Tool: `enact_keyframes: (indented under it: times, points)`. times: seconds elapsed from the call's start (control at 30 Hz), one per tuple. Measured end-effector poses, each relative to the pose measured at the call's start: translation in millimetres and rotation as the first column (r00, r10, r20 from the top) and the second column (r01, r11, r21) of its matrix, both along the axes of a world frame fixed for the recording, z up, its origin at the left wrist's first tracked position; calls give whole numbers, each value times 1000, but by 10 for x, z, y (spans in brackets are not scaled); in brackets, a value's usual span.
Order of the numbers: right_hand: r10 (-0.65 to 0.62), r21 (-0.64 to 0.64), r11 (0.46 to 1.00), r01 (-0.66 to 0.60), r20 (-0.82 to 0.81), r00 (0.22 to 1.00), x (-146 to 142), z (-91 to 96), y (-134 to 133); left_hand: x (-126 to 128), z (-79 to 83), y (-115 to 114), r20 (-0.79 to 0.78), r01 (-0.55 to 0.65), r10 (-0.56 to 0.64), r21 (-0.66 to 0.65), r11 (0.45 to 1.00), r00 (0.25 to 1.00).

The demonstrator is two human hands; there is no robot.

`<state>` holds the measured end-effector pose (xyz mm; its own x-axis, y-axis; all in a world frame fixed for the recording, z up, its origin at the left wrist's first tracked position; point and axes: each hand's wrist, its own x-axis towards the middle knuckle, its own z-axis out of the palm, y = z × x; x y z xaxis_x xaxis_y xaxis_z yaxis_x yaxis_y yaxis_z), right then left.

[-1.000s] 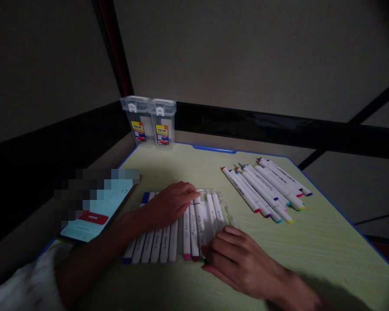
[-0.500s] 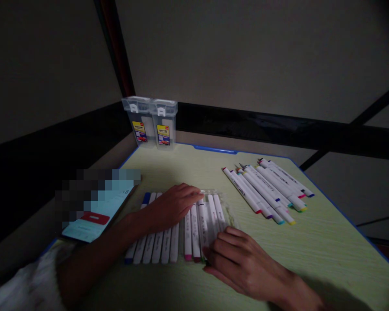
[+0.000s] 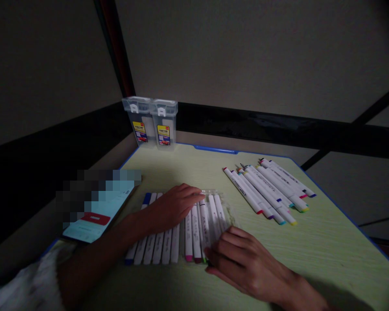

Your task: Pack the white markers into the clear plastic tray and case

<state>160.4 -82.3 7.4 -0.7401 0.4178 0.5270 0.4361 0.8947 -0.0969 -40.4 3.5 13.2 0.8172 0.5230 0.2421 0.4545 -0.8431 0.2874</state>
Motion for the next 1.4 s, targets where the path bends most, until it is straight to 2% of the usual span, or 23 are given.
enact_keyframes:
  times: [0.47, 0.87, 1.13, 1.4]
  points:
    - [-46, 4, 999, 46, -24, 999, 24, 9, -15, -7, -10, -14, -24, -7, 7, 1, 1000, 1000]
    - [-64, -123, 990, 64, 6, 998, 72, 20, -7, -21, -13, -33, -93, -1, 3, 24, 1000, 996]
    - [-72, -39, 997, 72, 14, 997, 118, -7, -1, -23, 29, -42, -115, 53, -51, 20, 998, 992]
    - [-69, -95, 993, 76, 76, 995, 99, 43, 10, -14, 44, -33, -123, 40, -42, -15, 999, 992]
